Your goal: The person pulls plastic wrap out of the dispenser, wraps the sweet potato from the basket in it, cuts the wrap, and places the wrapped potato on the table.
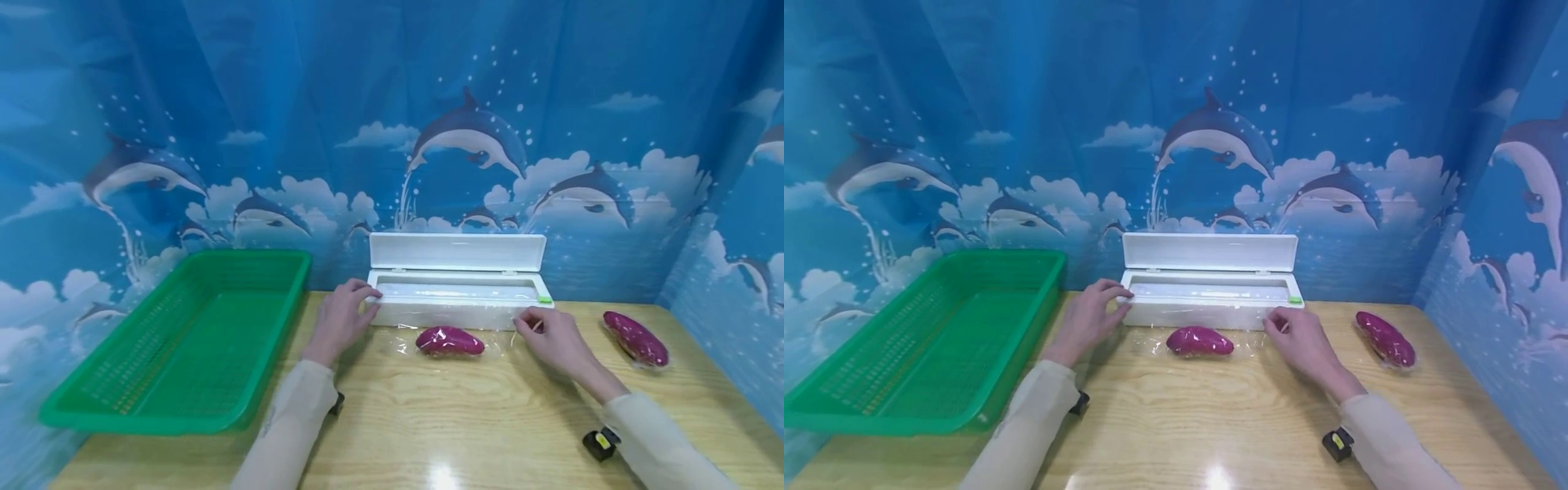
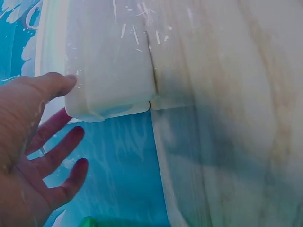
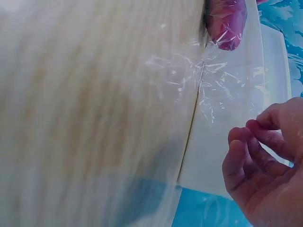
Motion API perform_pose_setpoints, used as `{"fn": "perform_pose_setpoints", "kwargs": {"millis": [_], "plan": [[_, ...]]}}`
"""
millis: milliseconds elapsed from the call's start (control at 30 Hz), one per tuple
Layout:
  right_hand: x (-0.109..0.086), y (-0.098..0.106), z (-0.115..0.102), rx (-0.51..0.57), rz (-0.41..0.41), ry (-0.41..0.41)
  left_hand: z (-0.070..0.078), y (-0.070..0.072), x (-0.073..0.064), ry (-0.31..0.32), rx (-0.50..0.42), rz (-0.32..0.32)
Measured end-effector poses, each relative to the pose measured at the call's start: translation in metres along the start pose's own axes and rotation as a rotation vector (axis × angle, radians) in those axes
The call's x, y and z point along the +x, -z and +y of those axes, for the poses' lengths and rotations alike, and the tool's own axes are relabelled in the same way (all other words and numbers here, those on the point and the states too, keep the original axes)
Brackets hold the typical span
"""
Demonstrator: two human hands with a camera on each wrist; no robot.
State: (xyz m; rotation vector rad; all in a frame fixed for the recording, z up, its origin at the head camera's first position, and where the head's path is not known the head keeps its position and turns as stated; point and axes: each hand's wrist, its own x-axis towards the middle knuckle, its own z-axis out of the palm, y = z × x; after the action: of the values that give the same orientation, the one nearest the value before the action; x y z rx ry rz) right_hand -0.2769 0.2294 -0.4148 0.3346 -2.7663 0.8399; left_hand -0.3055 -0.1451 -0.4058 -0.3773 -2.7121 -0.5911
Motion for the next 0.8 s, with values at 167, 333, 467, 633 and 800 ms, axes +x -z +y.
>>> {"fn": "perform_pose_setpoints", "kwargs": {"millis": [167,333,467,633,800], "plan": [[-0.008,0.005,0.003,0.01,0.055,-0.029,0.0,-0.001,-0.002,-0.063,-0.009,0.064],[-0.018,0.01,0.008,0.073,0.054,0.045,0.001,0.003,-0.007,-0.102,-0.025,0.054],[-0.031,0.012,0.013,0.126,-0.008,0.167,0.002,0.01,-0.011,-0.141,-0.037,0.001],[-0.044,0.013,0.023,0.12,-0.045,0.309,0.003,0.019,-0.02,-0.191,-0.019,-0.084],[-0.043,0.018,0.025,-0.003,0.044,0.317,0.01,0.024,-0.026,-0.194,-0.037,-0.202]]}}
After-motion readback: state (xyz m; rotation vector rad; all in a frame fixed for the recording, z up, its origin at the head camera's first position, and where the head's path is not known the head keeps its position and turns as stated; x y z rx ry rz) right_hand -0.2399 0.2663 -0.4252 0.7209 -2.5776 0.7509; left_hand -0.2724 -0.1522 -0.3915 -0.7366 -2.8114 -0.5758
